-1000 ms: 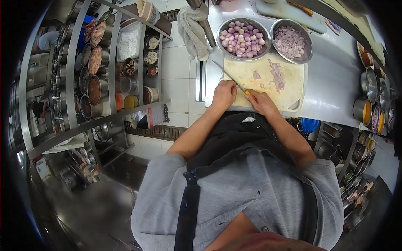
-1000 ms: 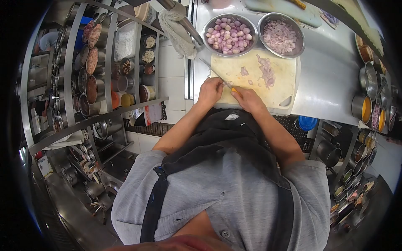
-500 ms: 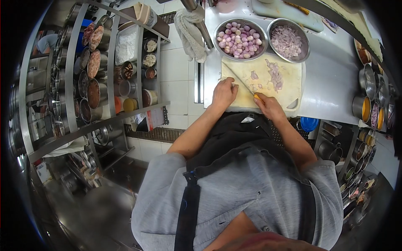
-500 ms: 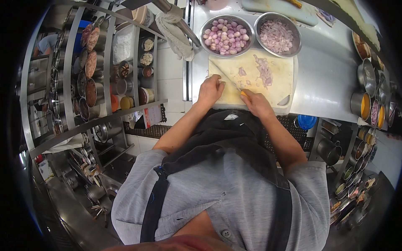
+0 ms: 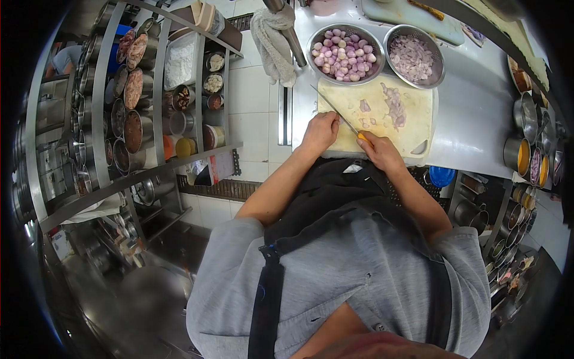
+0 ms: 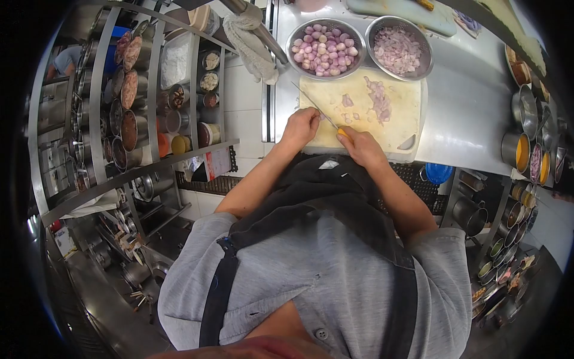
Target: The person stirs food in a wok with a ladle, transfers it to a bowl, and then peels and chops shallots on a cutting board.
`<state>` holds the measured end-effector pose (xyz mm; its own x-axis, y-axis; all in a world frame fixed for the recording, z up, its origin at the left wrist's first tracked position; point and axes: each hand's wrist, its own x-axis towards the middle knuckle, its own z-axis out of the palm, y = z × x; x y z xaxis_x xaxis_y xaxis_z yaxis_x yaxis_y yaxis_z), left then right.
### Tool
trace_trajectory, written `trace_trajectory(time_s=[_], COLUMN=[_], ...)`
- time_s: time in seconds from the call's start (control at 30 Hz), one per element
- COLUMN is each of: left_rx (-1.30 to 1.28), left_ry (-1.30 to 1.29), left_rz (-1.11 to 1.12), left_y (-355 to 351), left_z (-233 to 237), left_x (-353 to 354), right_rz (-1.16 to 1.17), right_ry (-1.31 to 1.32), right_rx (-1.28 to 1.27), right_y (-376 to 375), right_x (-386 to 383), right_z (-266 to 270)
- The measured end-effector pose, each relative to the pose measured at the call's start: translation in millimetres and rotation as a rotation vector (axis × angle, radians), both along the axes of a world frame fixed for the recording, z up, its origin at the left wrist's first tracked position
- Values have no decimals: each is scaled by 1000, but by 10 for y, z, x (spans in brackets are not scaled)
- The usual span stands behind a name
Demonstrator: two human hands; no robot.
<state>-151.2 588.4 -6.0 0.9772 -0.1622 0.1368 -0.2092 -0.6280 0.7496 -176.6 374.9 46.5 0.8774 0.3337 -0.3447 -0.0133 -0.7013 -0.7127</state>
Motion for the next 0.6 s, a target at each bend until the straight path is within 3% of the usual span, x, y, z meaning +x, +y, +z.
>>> trace_trajectory(time_s=[0.23,0.43,0.6], left_rx=[8,4,12], left_ry=[-16,-57,-51], left_rz=[-13,7,28], left_y=[6,-4,-22], left_z=[17,-33,-7], left_x=[7,-6,-9], right_rz=[24,21,69], right_ry=[-68,4,-63], right_rx=[23,13,45], right_y=[141,70,180], right_x=[154,109,255], right_z=[-120,115,-139])
